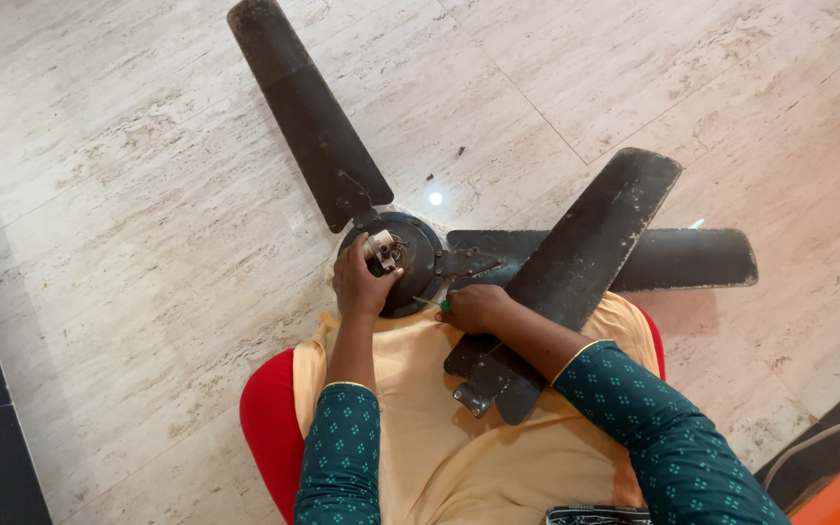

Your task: The person sits on the floor and uses a screwdriver to attach fan blades to the motor housing. They align each blade and tighten the screws to secure it in place.

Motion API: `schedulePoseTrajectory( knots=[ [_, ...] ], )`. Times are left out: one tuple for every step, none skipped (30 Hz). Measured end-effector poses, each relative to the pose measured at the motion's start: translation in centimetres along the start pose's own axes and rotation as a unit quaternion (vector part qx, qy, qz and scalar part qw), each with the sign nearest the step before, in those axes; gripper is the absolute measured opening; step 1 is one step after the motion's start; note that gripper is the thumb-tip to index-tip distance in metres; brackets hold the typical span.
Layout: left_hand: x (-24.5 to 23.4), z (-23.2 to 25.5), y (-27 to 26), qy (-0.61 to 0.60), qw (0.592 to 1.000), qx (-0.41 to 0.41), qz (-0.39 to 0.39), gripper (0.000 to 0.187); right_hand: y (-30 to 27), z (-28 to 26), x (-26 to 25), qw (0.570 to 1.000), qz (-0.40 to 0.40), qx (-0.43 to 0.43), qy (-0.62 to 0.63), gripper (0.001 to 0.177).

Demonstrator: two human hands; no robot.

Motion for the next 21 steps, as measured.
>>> schedulePoseTrajectory(
  knots=[
    [0.0, 0.1, 0.0, -0.002, 1.000, -0.001, 0.004, 0.091, -0.1, 0.1, -0.2, 1.000, -0.002, 0.005, -0.002, 0.056],
    [-0.1, 0.1, -0.1, -0.004, 1.000, -0.002, 0.007, 0.088, -0.2, 0.2, -0.5, 1.000, -0.003, 0.011, -0.005, 0.055],
    [0.0, 0.2, -0.1, 0.000, 1.000, -0.007, 0.009, 0.088, -0.2, 0.5, -0.8, 1.000, -0.004, 0.016, -0.007, 0.054],
    [0.0, 0.3, -0.1, 0.005, 1.000, -0.012, 0.011, 0.088, -0.2, 0.7, -1.1, 1.000, -0.001, 0.021, -0.004, 0.053],
    [0.0, 0.3, -0.2, 0.009, 1.000, -0.018, 0.012, 0.088, -0.2, 1.0, -1.4, 1.000, 0.003, 0.025, -0.001, 0.053],
    [0.0, 0.3, -0.2, 0.014, 1.000, -0.014, 0.019, 0.088, -0.1, 1.3, -1.6, 1.000, 0.007, 0.030, 0.002, 0.053],
    [0.0, 0.4, -0.3, 0.019, 0.999, -0.010, 0.026, 0.089, 0.0, 1.6, -1.9, 0.999, 0.018, 0.031, 0.004, 0.054],
    [-0.1, 0.4, -0.3, 0.024, 0.999, -0.006, 0.033, 0.089, 0.2, 1.9, -2.1, 0.999, 0.029, 0.033, 0.006, 0.055],
    [0.0, 0.4, -0.3, 0.027, 0.999, -0.007, 0.034, 0.089, 0.4, 2.3, -2.3, 0.999, 0.040, 0.034, 0.009, 0.057],
    [0.0, 0.4, -0.3, 0.029, 0.999, -0.009, 0.035, 0.090, 0.7, 2.6, -2.5, 0.998, 0.049, 0.037, 0.015, 0.057],
    [0.0, 0.4, -0.3, 0.032, 0.999, -0.010, 0.035, 0.090, 1.0, 3.0, -2.6, 0.997, 0.057, 0.040, 0.021, 0.057],
    [0.1, 0.3, -0.3, 0.028, 0.999, -0.012, 0.034, 0.090, 1.3, 3.4, -2.8, 0.997, 0.065, 0.042, 0.027, 0.057],
    [0.2, 0.3, -0.3, 0.025, 0.999, -0.015, 0.032, 0.090, 1.6, 3.7, -2.8, 0.996, 0.073, 0.043, 0.035, 0.057],
    [0.3, 0.2, -0.4, 0.022, 0.999, -0.018, 0.030, 0.090, 1.9, 4.0, -2.8, 0.995, 0.082, 0.044, 0.044, 0.056],
    [0.4, 0.1, -0.4, 0.021, 0.999, -0.017, 0.032, 0.090, 2.1, 4.2, -2.9, 0.994, 0.090, 0.045, 0.053, 0.055],
    [0.5, 0.1, -0.4, 0.020, 0.999, -0.016, 0.034, 0.089, 2.3, 4.4, -2.9, 0.993, 0.093, 0.052, 0.060, 0.054],
    [0.5, 0.0, -0.4, 0.020, 0.999, -0.014, 0.035, 0.089, 2.5, 4.6, -2.8, 0.991, 0.095, 0.059, 0.066, 0.054],
    [0.6, -0.1, -0.4, 0.020, 0.999, -0.015, 0.036, 0.089, 2.6, 4.7, -2.7, 0.990, 0.098, 0.066, 0.073, 0.053],
    [0.7, -0.1, -0.4, 0.021, 0.999, -0.015, 0.038, 0.090, 2.6, 4.6, -2.8, 0.989, 0.110, 0.065, 0.072, 0.052],
    [0.8, -0.2, -0.3, 0.022, 0.999, -0.015, 0.039, 0.090, 2.6, 4.6, -2.8, 0.988, 0.121, 0.063, 0.071, 0.051],
    [0.9, -0.2, -0.3, 0.019, 0.999, -0.012, 0.041, 0.090, 2.5, 4.5, -2.9, 0.987, 0.132, 0.062, 0.070, 0.050]
  ],
)
Point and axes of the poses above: each hand's wrist, its own y-axis towards the middle knuckle, its own x-axis out of the palm, z = x × y, the point moved 4 cm from there along y, towards the middle knuckle, and after that the axes turned 2 degrees about -x, right-handed, at the moved point
